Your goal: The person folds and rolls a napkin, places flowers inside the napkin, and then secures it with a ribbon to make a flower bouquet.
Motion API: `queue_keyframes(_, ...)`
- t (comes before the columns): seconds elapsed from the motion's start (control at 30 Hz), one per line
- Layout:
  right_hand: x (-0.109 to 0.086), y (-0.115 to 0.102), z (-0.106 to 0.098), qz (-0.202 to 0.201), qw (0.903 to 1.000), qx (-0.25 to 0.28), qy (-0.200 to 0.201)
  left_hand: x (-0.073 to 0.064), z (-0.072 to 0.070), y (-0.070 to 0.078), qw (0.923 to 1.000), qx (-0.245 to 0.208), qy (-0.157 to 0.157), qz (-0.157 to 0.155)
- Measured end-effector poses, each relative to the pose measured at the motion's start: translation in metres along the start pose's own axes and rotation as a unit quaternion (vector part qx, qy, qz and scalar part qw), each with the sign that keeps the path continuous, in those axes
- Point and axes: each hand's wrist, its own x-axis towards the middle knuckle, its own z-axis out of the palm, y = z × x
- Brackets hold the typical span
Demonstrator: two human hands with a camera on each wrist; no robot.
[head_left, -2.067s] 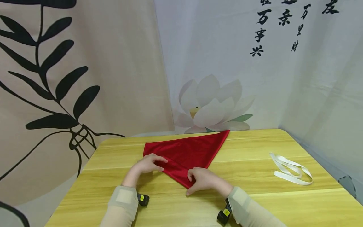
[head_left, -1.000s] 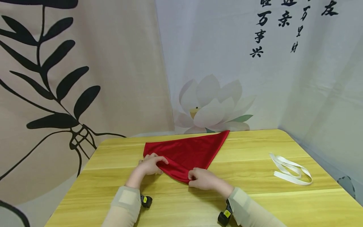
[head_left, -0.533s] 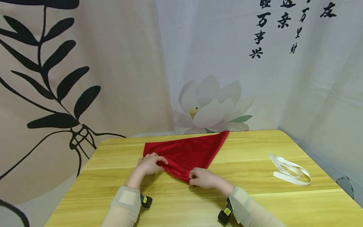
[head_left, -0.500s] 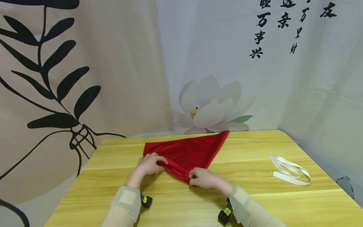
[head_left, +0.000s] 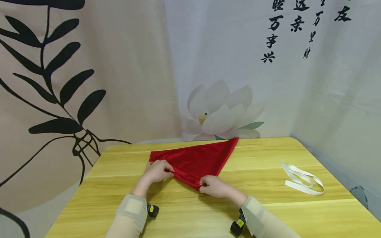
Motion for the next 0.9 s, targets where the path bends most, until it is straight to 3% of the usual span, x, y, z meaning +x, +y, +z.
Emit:
queue_keyframes(0.13,-0.003,0.0,0.0,-0.014,0.9997,-0.008,0.019,0.0,-0.003,0.0,0.9998,-0.004,-0.006,0.021)
queue_keyframes(0.4,-0.006,-0.001,-0.002,-0.031,0.9984,-0.023,0.041,0.0,-0.012,0.002,0.9961,-0.032,-0.047,0.067)
queue_keyframes(0.63,-0.008,-0.001,-0.005,-0.031,0.9984,-0.01,0.047,0.003,-0.018,0.004,0.9948,-0.013,-0.077,0.065)
queue_keyframes(0.9,-0.01,0.003,-0.011,-0.006,0.9963,0.063,0.058,0.01,-0.03,0.012,0.9879,0.011,-0.139,0.068)
